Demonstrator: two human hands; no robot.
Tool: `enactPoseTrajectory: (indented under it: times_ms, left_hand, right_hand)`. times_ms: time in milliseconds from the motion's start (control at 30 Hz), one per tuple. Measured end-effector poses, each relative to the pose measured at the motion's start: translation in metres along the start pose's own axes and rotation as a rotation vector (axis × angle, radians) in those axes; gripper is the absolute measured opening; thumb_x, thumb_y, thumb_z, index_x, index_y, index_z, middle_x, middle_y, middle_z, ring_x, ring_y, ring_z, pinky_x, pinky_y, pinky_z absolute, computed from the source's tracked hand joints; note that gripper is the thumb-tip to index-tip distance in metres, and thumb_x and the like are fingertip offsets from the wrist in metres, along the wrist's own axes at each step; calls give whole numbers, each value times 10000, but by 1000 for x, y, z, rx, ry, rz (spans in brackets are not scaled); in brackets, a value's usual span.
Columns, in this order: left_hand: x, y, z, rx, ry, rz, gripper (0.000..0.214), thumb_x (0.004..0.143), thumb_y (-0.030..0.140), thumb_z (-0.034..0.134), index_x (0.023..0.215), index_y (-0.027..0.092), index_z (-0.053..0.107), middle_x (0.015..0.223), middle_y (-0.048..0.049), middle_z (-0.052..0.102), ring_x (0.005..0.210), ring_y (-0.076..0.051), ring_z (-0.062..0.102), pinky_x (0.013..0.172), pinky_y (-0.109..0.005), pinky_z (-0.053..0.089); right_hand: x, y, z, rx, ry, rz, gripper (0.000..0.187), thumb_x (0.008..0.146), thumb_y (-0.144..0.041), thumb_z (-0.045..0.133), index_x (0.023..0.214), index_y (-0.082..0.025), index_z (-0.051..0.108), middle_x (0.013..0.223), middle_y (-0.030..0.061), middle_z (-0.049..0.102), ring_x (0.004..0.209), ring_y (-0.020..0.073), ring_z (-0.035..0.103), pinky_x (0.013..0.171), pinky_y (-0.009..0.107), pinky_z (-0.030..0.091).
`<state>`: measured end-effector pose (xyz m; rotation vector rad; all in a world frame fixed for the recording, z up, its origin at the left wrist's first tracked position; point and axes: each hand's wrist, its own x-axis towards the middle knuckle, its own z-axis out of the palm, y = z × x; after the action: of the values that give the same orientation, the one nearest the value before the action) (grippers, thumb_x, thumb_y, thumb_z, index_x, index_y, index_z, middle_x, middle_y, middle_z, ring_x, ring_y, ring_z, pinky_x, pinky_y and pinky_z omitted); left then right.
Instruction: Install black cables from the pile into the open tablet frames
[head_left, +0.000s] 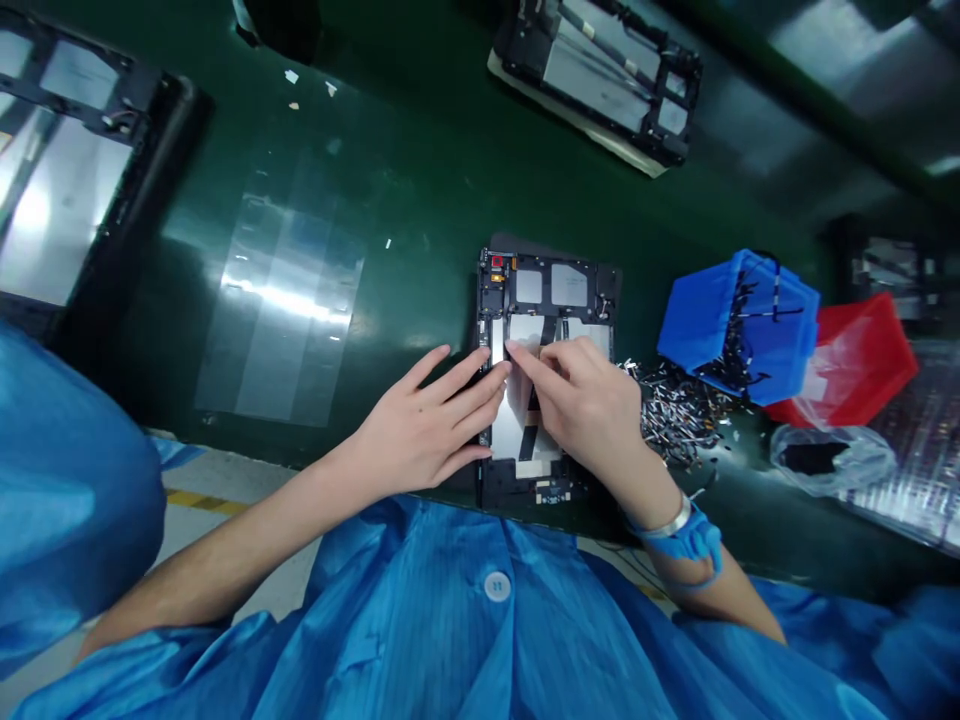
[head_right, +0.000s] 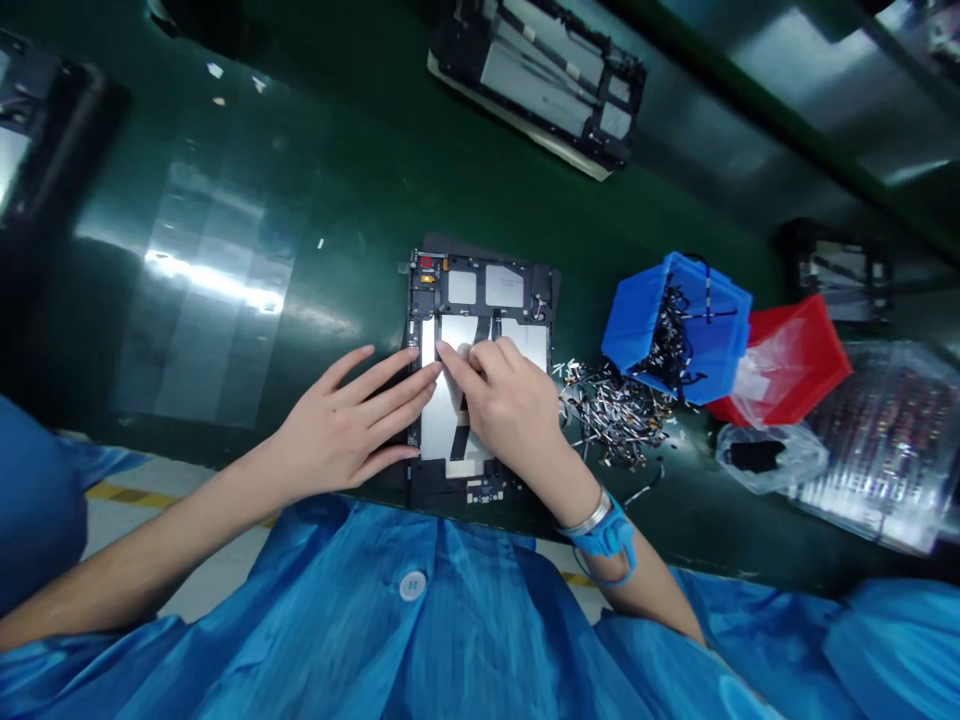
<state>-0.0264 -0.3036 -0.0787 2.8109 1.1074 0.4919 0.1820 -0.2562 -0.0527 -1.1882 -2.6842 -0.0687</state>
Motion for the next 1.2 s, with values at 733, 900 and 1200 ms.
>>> enactPoseTrajectory:
  times_ms: [733,900,1200]
  left_hand:
    - [-20,75,10,-608,291,-736,544,903,355,573,1406,226,411,1469,-128,429,1380,-298,364,1117,-518,320]
    - [-5,62,-15,-1210,521,-949,528,870,294,630,1374,260,477,1432,-59,500,1318,-229,471,1095,-369,410]
    - [172,-47,-15,-1466,542,-844,577,732,165,673,1294,164,543,1234,-108,635,954,-238,673,586,-256,587]
  right_hand:
    - [-97,-16,-19,81,-17,606,546,951,-530,366,1014,-115,715,513,19,608,448,144,545,463,247,349]
    - [-83,-12,-28,525,65,643,443,935,-482,428,1122,-175,687,537,-33,597,430,106,528,467,225,406]
    - [-77,11,-19,647,607,592,177,887,-159,535,924,-225,695,672,-19,660,602,114,624,586,228,498]
